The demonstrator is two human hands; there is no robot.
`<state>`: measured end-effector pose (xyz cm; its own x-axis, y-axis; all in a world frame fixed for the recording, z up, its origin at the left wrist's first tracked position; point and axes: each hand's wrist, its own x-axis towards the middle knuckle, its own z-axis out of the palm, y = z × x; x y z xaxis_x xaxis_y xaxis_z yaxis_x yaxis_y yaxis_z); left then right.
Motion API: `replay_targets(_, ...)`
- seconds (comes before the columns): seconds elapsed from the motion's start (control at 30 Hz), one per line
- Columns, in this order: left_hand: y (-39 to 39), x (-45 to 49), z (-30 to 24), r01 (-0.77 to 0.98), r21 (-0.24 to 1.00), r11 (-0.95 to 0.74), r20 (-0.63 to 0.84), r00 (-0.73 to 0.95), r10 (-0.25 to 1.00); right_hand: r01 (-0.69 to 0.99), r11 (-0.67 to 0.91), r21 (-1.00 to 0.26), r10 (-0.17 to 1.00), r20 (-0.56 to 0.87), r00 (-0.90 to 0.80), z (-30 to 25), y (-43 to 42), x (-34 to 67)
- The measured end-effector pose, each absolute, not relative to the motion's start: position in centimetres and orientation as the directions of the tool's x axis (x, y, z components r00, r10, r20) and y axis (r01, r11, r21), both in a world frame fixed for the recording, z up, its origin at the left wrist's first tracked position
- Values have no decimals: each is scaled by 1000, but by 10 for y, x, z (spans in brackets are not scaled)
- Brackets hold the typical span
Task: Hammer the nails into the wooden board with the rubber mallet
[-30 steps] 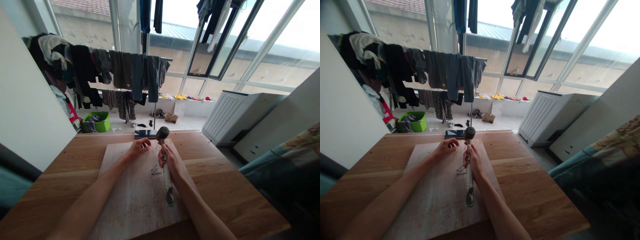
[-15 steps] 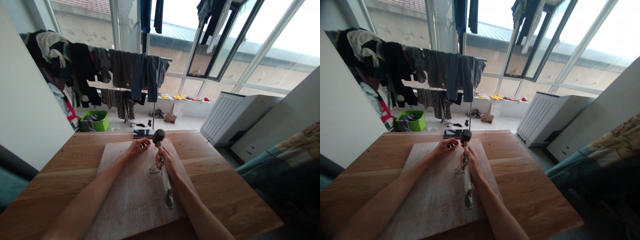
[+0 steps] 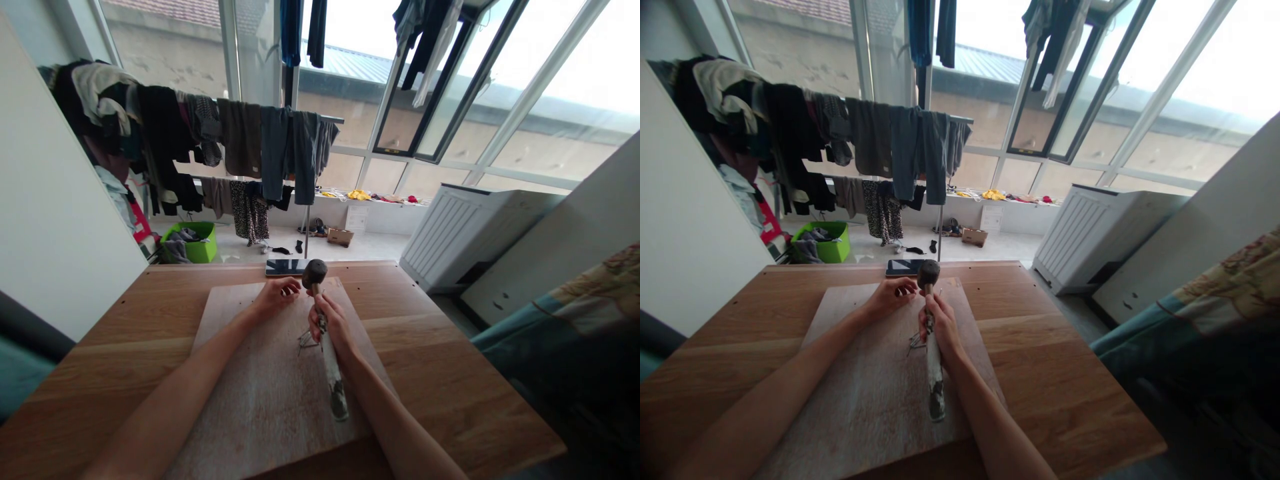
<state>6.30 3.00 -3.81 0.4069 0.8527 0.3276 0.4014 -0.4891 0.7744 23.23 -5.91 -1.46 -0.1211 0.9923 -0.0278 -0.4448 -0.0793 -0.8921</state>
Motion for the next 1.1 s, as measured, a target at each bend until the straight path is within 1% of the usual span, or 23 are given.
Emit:
replay_targets(0.27,30,64,-39,351,790,-503,354,408,841,-390,-73,-918,984,-3,-177,-13,-63,230)
replay_targets(0.37,30,64,-39,339,780,-525,382,407,830,-370,-80,-926,979,-4,-203,-13,-63,229)
replay_targets(0.53,32,62,-40,310,759,-573,424,432,796,-291,-131,-948,972,-65,-224,-15,-62,228)
replay_targets(0.77,36,60,-45,294,726,-621,479,432,764,-250,-103,-963,971,-43,-237,-17,-61,228)
replay_targets(0.9,36,60,-47,291,727,-622,477,439,762,-267,-105,-958,970,-40,-239,-18,-60,229)
replay_targets(1.1,38,57,-48,311,750,-583,407,478,778,-293,-123,-948,971,-53,-235,-18,-60,232)
